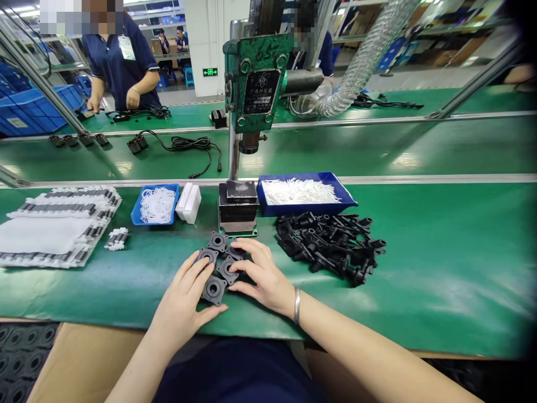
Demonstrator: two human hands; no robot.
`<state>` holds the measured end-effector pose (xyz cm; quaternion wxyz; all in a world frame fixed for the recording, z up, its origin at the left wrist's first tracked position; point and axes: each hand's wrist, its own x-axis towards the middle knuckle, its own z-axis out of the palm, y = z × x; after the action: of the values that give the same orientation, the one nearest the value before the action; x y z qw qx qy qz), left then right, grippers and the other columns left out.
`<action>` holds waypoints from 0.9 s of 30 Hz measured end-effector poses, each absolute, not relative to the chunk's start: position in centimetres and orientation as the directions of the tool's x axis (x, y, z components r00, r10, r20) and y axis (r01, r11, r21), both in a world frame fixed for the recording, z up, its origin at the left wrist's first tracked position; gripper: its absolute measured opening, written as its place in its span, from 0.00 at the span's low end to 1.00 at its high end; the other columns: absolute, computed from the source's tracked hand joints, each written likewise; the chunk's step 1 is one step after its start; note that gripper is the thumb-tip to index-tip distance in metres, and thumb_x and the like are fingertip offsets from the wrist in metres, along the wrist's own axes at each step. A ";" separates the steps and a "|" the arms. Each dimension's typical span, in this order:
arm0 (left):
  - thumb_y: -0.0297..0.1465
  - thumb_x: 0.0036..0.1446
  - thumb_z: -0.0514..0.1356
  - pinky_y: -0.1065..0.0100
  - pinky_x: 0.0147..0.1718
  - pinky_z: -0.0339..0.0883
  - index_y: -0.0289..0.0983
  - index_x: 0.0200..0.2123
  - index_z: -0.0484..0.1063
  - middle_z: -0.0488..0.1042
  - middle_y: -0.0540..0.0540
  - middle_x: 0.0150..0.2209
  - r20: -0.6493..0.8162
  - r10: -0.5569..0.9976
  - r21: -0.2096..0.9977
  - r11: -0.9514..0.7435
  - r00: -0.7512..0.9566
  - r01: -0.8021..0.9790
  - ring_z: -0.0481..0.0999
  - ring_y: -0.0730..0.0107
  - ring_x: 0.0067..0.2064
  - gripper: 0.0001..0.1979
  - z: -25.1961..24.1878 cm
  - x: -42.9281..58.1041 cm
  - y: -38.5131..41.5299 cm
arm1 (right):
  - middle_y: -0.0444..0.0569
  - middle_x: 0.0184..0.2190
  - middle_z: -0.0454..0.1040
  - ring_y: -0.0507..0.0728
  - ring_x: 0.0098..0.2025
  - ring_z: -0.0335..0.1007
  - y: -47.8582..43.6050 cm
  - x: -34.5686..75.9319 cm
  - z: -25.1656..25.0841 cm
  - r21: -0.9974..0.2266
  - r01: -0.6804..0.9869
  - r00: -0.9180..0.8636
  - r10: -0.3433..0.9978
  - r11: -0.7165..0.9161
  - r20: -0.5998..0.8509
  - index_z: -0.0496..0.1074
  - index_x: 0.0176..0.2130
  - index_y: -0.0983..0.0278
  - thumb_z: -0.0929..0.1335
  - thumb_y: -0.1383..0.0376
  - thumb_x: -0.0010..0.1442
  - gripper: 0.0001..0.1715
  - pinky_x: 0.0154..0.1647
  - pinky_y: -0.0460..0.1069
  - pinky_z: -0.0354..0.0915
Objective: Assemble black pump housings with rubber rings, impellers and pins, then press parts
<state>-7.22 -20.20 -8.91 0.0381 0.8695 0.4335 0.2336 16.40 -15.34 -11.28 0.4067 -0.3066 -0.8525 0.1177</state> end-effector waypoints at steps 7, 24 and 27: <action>0.40 0.58 0.65 0.46 0.58 0.70 0.33 0.60 0.62 0.68 0.32 0.54 0.385 0.781 0.215 -0.594 0.492 0.775 0.62 0.42 0.66 0.31 -8.7 -7.7 -20.8 | 0.57 0.56 0.70 0.64 0.64 0.57 -15.5 16.5 -11.0 -0.357 0.433 -0.539 0.555 0.828 0.633 0.70 0.52 0.61 0.68 0.64 0.66 0.15 0.59 0.63 0.61; 0.46 0.39 0.75 0.43 0.53 0.71 0.32 0.61 0.60 0.62 0.27 0.59 0.317 0.822 0.164 -0.538 0.472 0.827 0.65 0.37 0.59 0.50 -8.1 -7.7 -20.2 | 0.54 0.52 0.73 0.64 0.63 0.58 -15.8 12.7 -8.6 -0.382 0.386 -0.593 0.543 0.840 0.595 0.72 0.47 0.64 0.64 0.72 0.67 0.11 0.60 0.64 0.59; 0.48 0.42 0.73 0.42 0.57 0.67 0.33 0.64 0.58 0.61 0.29 0.62 0.271 0.815 0.149 -0.561 0.512 0.814 0.61 0.38 0.63 0.50 -7.6 -7.4 -20.0 | 0.54 0.53 0.71 0.62 0.62 0.59 -16.4 13.2 -7.9 -0.455 0.403 -0.490 0.607 0.794 0.625 0.71 0.49 0.64 0.64 0.73 0.66 0.13 0.61 0.62 0.59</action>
<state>-7.42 -20.04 -7.59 0.0015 0.8694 0.4686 0.1566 13.15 -16.37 -7.90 0.4094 -0.2959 -0.8540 0.1247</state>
